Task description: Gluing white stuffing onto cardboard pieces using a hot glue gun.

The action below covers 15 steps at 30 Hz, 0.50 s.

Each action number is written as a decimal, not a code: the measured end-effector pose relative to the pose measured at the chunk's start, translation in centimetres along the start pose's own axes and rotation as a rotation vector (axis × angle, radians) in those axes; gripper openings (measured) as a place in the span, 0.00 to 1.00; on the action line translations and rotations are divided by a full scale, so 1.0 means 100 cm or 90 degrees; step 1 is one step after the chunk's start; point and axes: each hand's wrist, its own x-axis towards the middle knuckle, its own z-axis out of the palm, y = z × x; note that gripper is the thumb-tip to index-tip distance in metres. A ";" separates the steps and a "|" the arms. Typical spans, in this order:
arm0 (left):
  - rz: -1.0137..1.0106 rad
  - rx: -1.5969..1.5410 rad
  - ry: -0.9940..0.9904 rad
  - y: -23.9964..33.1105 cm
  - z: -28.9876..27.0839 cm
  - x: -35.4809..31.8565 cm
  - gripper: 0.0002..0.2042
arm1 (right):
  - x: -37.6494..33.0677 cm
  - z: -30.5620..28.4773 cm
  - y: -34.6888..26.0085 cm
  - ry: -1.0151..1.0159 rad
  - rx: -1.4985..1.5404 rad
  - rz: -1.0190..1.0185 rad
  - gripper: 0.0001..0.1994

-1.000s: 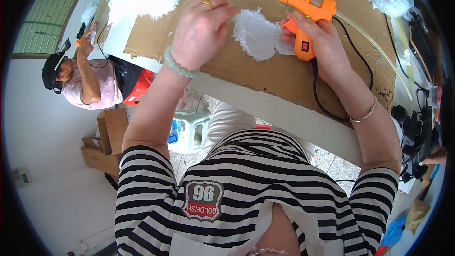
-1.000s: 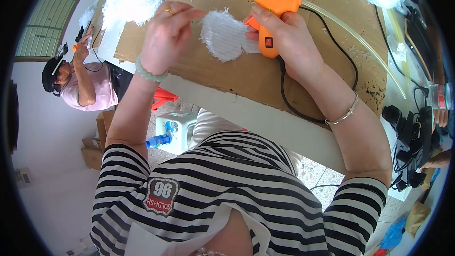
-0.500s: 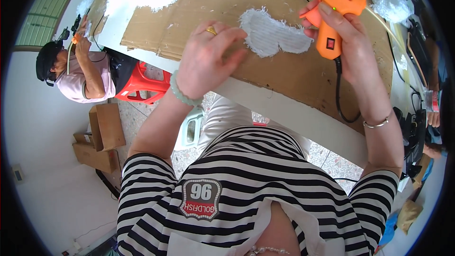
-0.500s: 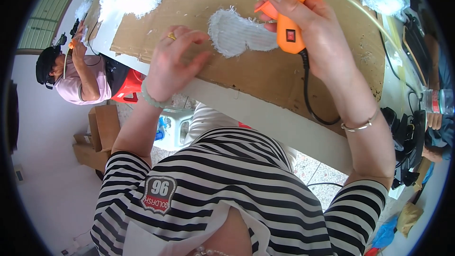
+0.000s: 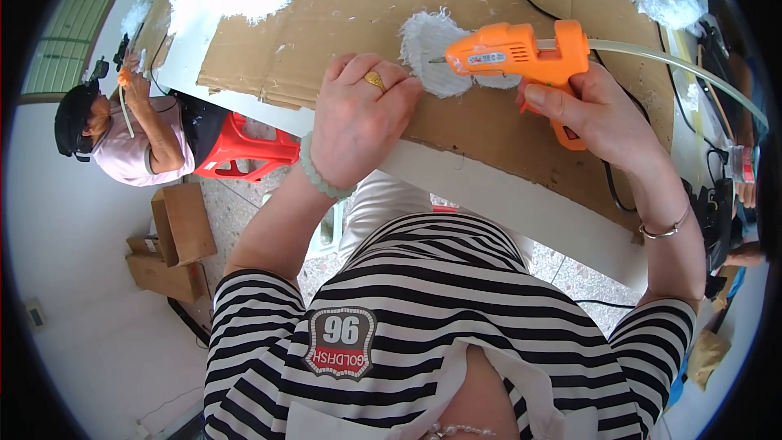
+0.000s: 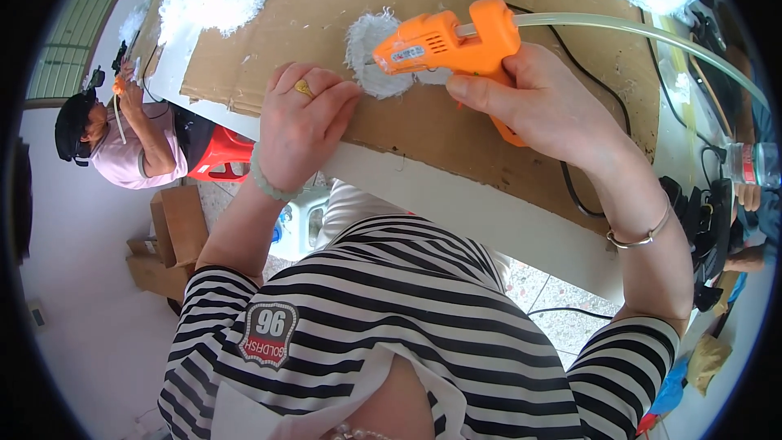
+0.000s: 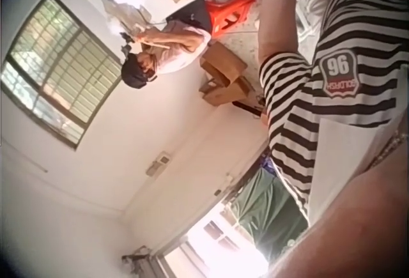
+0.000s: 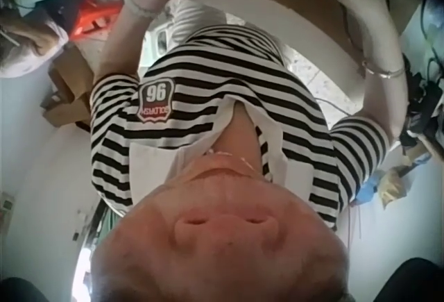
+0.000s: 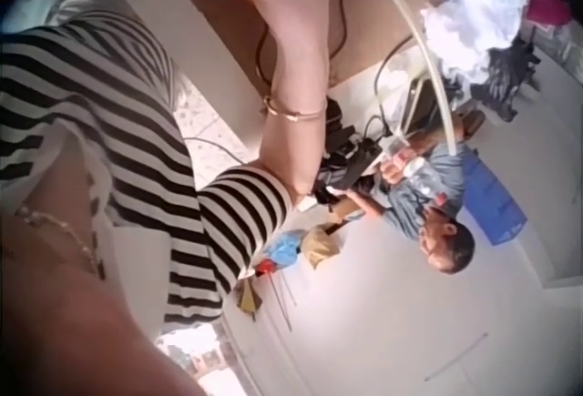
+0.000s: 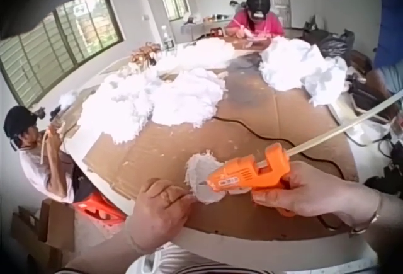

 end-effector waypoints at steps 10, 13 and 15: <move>0.039 0.043 -0.032 -0.005 0.004 -0.001 0.10 | 0.010 0.009 -0.011 0.007 0.004 0.003 0.12; 0.026 0.045 -0.025 -0.007 0.006 -0.002 0.09 | 0.016 0.012 -0.010 0.008 -0.002 0.012 0.13; 0.018 0.049 -0.026 -0.007 0.007 -0.002 0.09 | 0.018 0.012 -0.010 0.023 -0.044 -0.030 0.14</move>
